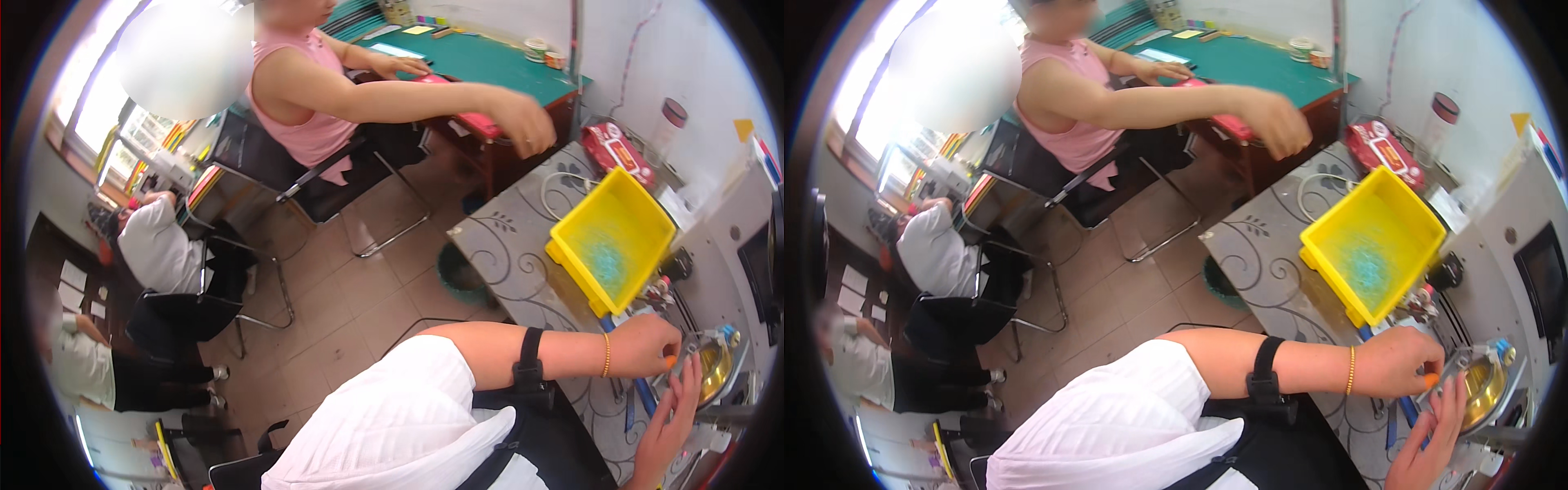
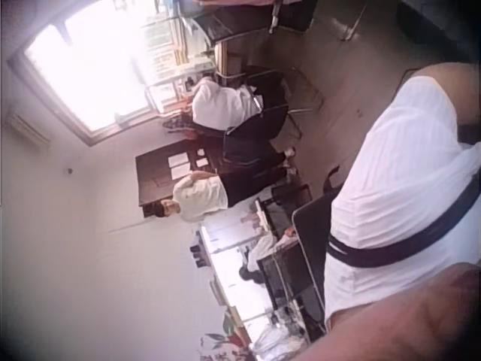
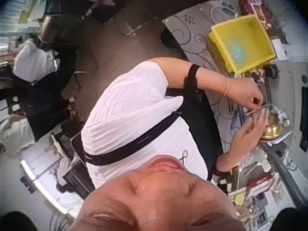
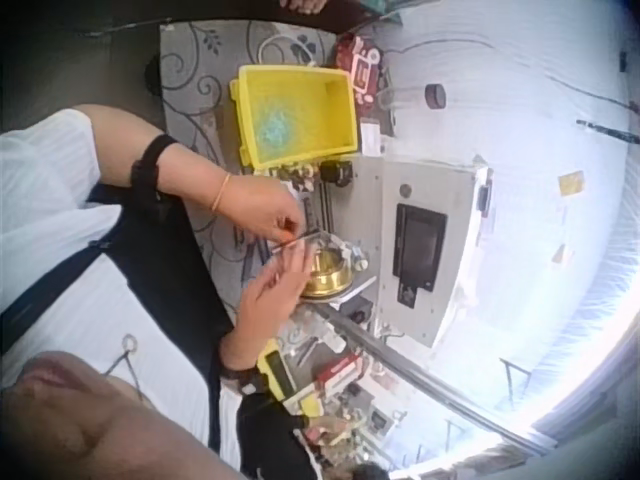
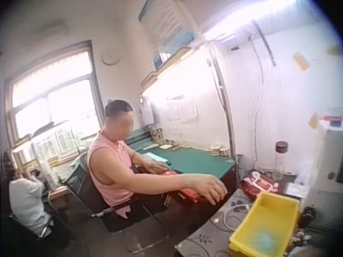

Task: Processing and assembling small electronic or mechanical components using a machine.

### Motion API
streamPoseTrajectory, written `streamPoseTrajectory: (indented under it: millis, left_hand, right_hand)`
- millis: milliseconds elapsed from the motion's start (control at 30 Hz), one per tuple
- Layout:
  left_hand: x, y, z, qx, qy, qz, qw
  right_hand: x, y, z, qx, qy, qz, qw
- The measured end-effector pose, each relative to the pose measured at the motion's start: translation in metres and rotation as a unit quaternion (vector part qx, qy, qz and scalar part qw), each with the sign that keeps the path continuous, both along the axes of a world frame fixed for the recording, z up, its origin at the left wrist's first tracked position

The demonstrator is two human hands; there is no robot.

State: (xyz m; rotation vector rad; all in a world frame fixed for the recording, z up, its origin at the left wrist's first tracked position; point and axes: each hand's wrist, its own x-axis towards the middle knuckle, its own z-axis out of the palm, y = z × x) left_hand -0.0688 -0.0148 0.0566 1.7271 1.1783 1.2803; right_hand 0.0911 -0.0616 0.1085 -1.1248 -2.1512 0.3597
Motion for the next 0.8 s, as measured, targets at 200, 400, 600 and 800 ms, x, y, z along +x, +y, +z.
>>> streamPoseTrajectory:
  millis: [200, 400, 600, 800]
  left_hand:
    - [-0.015, -0.006, 0.011, -0.013, -0.034, -0.036, 0.999]
    - [-0.046, -0.004, -0.001, -0.108, -0.021, -0.007, 0.994]
    - [-0.046, 0.001, -0.007, -0.243, -0.121, -0.028, 0.962]
    - [-0.037, 0.000, -0.009, -0.230, -0.098, -0.104, 0.963]
  right_hand:
    - [0.007, 0.032, -0.015, -0.044, -0.065, -0.041, 0.996]
    - [-0.020, 0.048, -0.009, 0.007, -0.075, -0.026, 0.997]
    - [-0.026, 0.069, -0.004, 0.064, -0.040, -0.058, 0.995]
    - [-0.025, 0.080, -0.010, 0.021, -0.045, -0.045, 0.998]
